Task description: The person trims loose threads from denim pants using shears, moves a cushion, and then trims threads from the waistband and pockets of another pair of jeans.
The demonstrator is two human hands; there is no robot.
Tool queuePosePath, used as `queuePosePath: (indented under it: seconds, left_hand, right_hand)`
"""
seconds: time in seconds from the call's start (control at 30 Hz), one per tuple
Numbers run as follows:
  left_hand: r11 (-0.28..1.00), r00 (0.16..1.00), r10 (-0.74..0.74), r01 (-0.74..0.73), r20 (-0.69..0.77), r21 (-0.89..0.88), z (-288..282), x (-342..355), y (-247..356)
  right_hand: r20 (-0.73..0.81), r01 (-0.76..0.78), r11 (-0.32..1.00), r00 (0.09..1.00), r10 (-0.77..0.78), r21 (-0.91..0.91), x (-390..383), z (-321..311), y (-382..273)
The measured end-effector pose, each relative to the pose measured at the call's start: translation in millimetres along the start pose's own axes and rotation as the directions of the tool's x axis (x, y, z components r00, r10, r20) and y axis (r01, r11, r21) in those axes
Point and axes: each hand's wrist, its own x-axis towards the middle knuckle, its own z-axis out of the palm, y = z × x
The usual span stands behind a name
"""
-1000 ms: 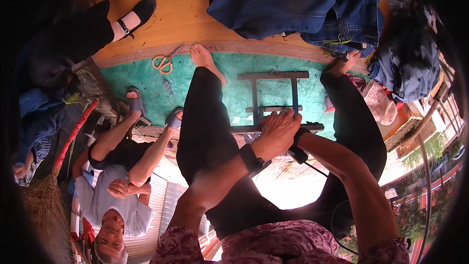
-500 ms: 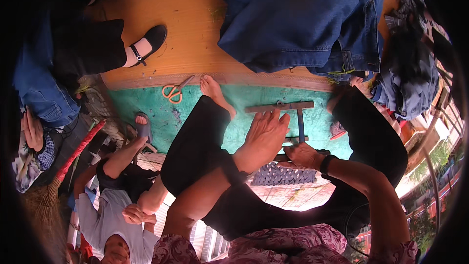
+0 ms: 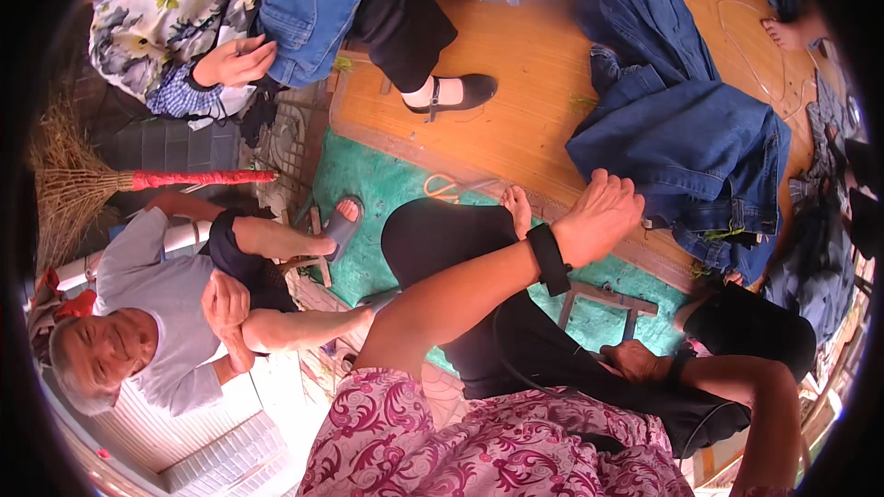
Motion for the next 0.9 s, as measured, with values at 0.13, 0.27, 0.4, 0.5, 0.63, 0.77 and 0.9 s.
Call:
queuePosePath:
  seconds: [0.13,0.27,0.4,0.5,0.63,0.77,0.9]
  left_hand:
    - [0.979,0.982,-0.099,0.125,-0.161,0.160,21.0,6.2,16.4]
    - [1.000,0.973,-0.029,0.028,-0.229,-0.006,28.5,35.4,56.2]
    - [0.969,0.979,-0.097,0.052,-0.179,-0.242,64.5,-24.7,36.5]
    - [0.924,0.967,-0.039,-0.061,-0.252,-0.376,14.8,-35.7,63.4]
    - [0.870,0.970,-0.020,-0.103,-0.242,-0.483,-59.2,-75.8,88.8]
    - [0.885,0.934,-0.016,-0.153,-0.358,-0.441,-158.7,-145.5,108.1]
    - [0.901,0.805,-0.328,0.108,-0.495,-0.420,-173.3,-183.8,94.6]
  right_hand:
    - [0.048,0.189,0.934,0.982,-0.183,-0.304,1.1,6.3,37.1]
    - [0.232,0.171,0.730,0.973,-0.018,-0.662,-18.7,37.8,184.1]
    - [0.307,0.559,0.484,0.807,-0.504,-0.673,26.0,-33.9,81.5]
    - [0.182,0.174,0.561,0.982,-0.043,-0.810,6.9,-54.9,-7.6]
    - [-0.080,-0.011,0.585,0.992,-0.093,-0.811,1.2,-58.8,-17.0]
    - [-0.270,-0.201,0.737,0.963,0.026,-0.646,-35.1,-115.9,-103.9]
    - [-0.615,-0.333,0.749,0.779,-0.124,-0.573,-105.2,-158.9,-117.7]
